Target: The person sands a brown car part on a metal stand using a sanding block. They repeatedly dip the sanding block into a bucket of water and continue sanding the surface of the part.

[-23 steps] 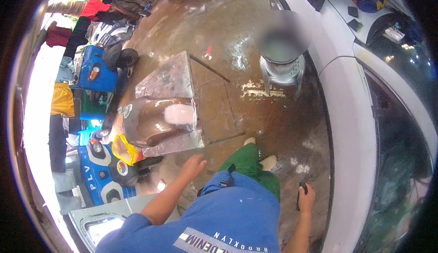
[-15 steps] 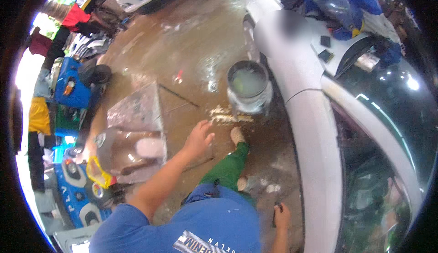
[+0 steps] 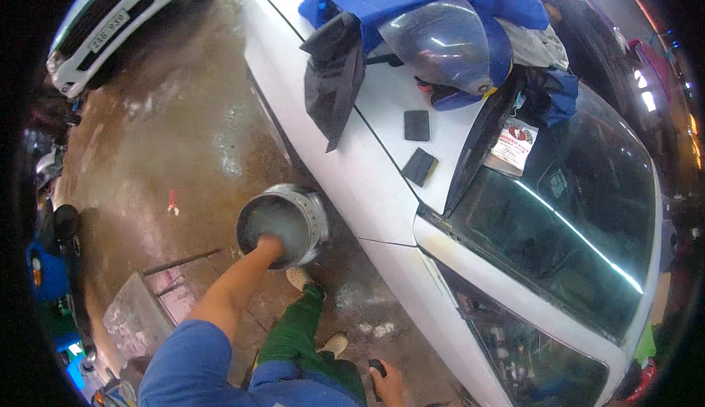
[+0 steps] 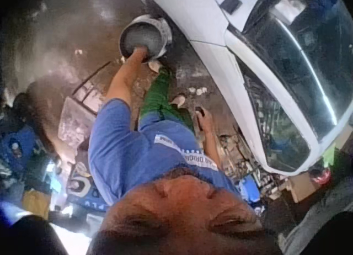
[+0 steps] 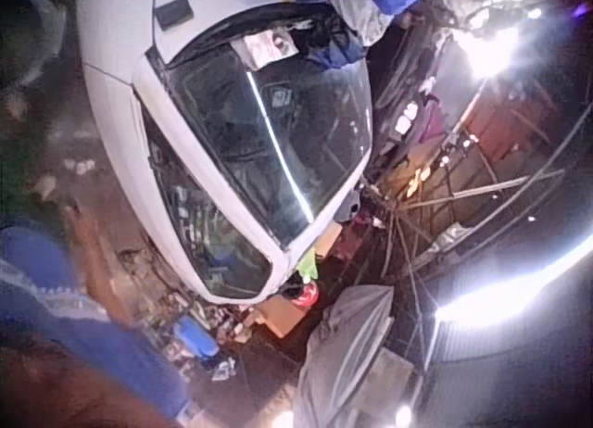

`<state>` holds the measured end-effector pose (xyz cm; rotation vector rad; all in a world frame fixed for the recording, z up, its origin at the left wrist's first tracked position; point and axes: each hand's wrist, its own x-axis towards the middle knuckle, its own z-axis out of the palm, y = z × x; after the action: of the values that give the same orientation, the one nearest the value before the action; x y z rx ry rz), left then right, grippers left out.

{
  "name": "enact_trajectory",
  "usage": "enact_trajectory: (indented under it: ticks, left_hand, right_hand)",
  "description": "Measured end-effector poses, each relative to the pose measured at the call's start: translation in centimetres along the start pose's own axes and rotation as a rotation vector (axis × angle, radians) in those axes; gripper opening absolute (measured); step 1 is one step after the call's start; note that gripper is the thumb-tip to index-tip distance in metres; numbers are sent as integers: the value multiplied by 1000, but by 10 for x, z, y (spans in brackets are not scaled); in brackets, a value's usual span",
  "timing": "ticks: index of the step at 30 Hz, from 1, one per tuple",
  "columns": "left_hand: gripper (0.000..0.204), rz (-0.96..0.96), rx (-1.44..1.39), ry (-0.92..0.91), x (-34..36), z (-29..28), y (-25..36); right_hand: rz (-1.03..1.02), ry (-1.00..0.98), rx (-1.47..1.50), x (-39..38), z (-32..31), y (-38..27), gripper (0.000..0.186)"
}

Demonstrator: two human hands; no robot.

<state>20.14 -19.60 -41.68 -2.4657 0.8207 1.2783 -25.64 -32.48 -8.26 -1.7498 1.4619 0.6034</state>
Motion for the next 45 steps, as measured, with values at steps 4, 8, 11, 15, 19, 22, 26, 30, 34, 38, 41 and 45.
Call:
enact_trajectory:
  ticks: [4, 8, 11, 15, 19, 22, 26, 30, 34, 38, 41, 45]
  left_hand:
    - [34, 18, -12, -105, 40, 45, -19]
    - [36, 154, -98, -102, -13, 11, -2]
    - [44, 156, -301, 38, -56, -16, -3]
    - [53, 237, -498, 280, -137, -50, 4]
    - [53, 275, -1090, 308, -163, -34, -15]
    - [62, 202, -1945, 37, -252, -110, 47]
    - [53, 183, -2191, 311, -278, -108, 43]
    - [42, 25, -2297, 647, -318, -92, 18]
    - [41, 10, -2369, 872, -325, -66, 14]
    - [43, -123, -2514, 948, -345, -49, 35]
    - [44, -134, -2561, 985, -353, -44, 52]
    - [44, -67, -2573, 1058, -347, -32, 62]
  right_hand:
    - [-156, -50, -44, 37, 35, 17, 57]
    - [-230, -42, -43, 50, 27, -37, 59]
    - [-383, -15, 31, 73, 13, -106, 63]
    - [-590, 23, 177, 107, 13, -194, 63]
    - [-676, -100, 414, 126, 45, -283, 63]
    - [-810, -46, 346, 133, 57, -300, 63]
    - [-1102, -311, 233, 135, 68, -327, 56]
    - [-1211, -102, 160, 123, -17, -386, 45]
    - [-1086, 816, -190, 254, -152, -413, 51]
    - [-715, 873, -414, 283, -201, -425, 51]
    - [-693, 777, -363, 298, -214, -433, 49]
    - [-936, 655, 28, 310, -213, -431, 41]
